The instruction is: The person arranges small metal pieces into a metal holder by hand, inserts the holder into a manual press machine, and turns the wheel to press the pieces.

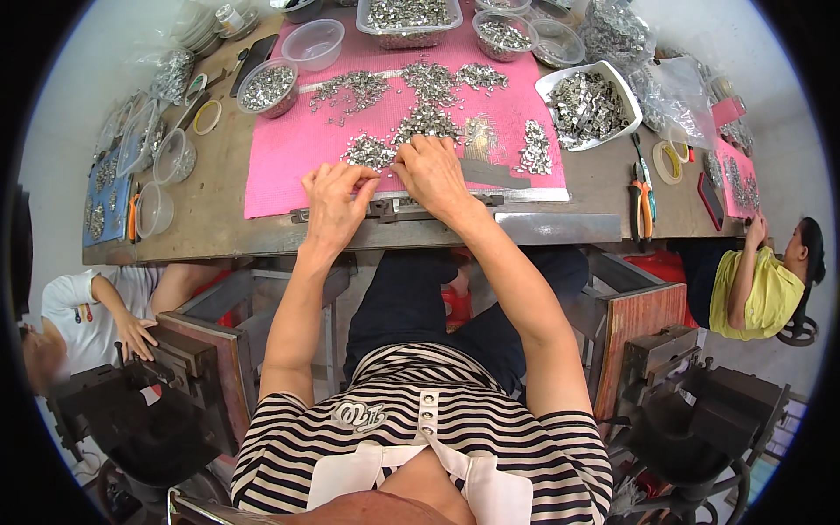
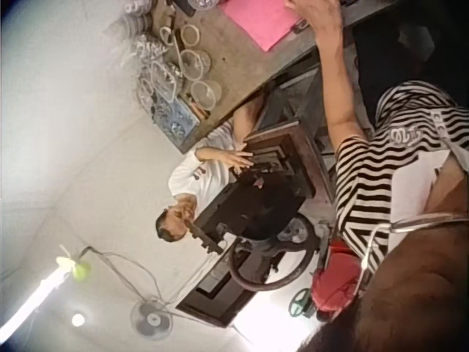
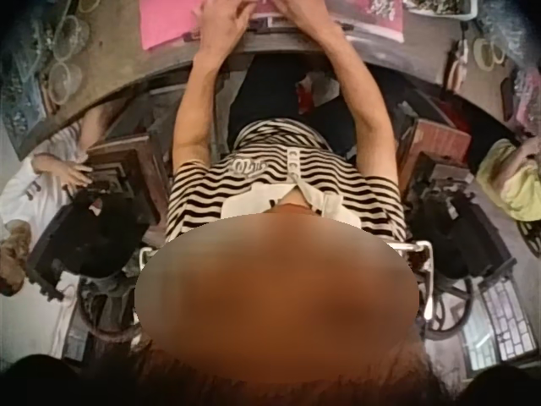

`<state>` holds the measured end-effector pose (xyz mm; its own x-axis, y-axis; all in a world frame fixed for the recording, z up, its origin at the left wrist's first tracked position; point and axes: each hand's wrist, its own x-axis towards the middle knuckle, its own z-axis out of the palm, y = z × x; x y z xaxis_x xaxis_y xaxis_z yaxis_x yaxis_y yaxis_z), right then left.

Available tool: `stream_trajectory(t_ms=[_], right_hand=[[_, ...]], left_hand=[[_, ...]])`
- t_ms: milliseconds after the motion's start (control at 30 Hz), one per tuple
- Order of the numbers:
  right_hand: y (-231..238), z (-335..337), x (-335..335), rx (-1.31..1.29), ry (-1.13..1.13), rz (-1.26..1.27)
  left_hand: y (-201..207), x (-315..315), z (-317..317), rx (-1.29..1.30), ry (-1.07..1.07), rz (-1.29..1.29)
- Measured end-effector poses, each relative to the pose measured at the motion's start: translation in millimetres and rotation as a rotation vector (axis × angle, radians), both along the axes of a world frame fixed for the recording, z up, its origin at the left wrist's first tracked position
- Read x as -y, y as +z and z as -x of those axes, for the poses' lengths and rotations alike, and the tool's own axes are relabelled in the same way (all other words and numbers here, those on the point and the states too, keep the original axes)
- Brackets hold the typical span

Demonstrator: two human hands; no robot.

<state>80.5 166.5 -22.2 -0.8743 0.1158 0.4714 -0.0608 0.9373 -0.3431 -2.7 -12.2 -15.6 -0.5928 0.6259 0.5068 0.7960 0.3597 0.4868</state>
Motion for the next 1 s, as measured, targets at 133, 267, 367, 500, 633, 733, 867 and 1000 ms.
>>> stream_trajectory(t_ms=[133,267,367,500,633,733,867,1000], right_hand=[[-1.5,-0.7,-0.8,0.003,-0.015,-0.009],[2.5,-10.3,-8.1,-0.022,0.013,-0.027],[12.7,-25.8,-14.9,-0.04,0.024,0.12],[22.6,-54.1,-22.7,0.03,-0.004,0.243],[12.3,-67.6,-39.3,0.033,-0.062,0.32],[13.8,-64.4,-50.6,0.16,-0.12,0.186],[25.7,-68.5,-56.8,0.185,-0.042,0.289],[27.7,-72.1,-54.9,0.162,-0.041,0.315]], left_hand=[[1.2,-11.2,5.7,-0.031,-0.044,0.041],[-0.9,-19.4,9.8,-0.072,-0.098,0.076],[-4.3,-19.8,11.7,-0.074,-0.156,0.148],[-1.0,-14.2,16.2,-0.051,-0.162,0.157],[-0.6,-14.2,16.1,-0.039,-0.139,0.159],[-1.6,-14.7,13.5,-0.039,-0.094,0.179],[-3.9,-14.6,10.1,-0.078,-0.076,0.162],[-2.5,-12.8,8.5,-0.072,-0.081,0.175]])
